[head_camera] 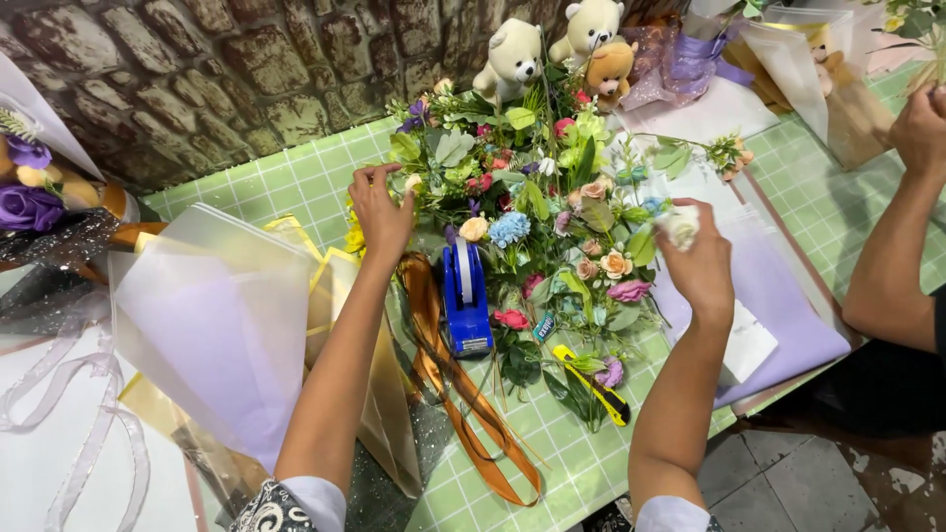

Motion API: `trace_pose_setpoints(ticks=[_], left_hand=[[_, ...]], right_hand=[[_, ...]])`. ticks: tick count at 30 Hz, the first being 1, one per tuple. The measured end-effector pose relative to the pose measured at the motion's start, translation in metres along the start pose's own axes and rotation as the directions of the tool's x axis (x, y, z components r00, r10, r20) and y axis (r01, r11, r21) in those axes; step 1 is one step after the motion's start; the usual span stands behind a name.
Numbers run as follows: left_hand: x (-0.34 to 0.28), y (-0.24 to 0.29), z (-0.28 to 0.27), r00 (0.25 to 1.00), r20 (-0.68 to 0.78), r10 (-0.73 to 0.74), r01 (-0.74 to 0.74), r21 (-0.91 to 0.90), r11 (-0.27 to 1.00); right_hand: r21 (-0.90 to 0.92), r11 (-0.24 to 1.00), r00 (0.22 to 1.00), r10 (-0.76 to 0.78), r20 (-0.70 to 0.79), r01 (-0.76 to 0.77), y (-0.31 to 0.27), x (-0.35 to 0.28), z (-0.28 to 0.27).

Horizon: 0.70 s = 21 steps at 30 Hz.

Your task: The person arranges artificial flowers and a teddy bear into a bouquet. They handle various flowers, including yellow and white roses, and place them into a cardboard box with a teddy bear. The person then wraps the arrangement in translucent paper and secures it with tape.

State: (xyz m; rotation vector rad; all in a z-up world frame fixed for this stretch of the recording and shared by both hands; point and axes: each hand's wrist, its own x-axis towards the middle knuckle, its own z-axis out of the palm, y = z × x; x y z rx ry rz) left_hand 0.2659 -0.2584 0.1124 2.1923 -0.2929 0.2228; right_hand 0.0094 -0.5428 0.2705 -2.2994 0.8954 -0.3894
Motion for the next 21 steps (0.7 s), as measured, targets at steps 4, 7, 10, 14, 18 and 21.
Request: trace_pose_setpoints(ticks=[4,7,10,14,18,21], left_hand=[[0.0,0.008,0.001,0.988,0.137,0.073,-0.08,0.052,0.995],[-0.008,0.016,0.001,0.901,0.351,0.256,-0.331,0.175,0.927],[-0.011,-0.029,0.041,0.838,0.495,0.231,-0.441,0.364,0.82],[-0.01,-0.07,0.069,0.871,0.391,0.299,-0.45,0.388,0.805],[-0.012,-0.059,0.033,0.947,0.062,0.316,-0.322,0.157,0.933],[0.007,-0.082,0.022,0.938,-0.12,0.324,-0.33,-0.032,0.943]], right_hand=[[-0.296,0.948,0.954,-0.022,0.298,0.114,-0.036,0.009,0.01],[-0.368,0.921,0.986,-0.077,0.148,0.127,-0.087,0.007,0.027],[-0.276,0.912,0.948,-0.26,0.183,0.304,-0.105,0.021,0.069],[-0.066,0.855,0.787,-0.441,0.431,0.514,-0.11,0.039,0.137],[-0.321,0.756,0.771,-0.357,0.527,0.57,-0.053,0.086,0.237],[-0.01,0.952,0.917,-0.293,0.272,0.307,-0.033,0.105,0.263]])
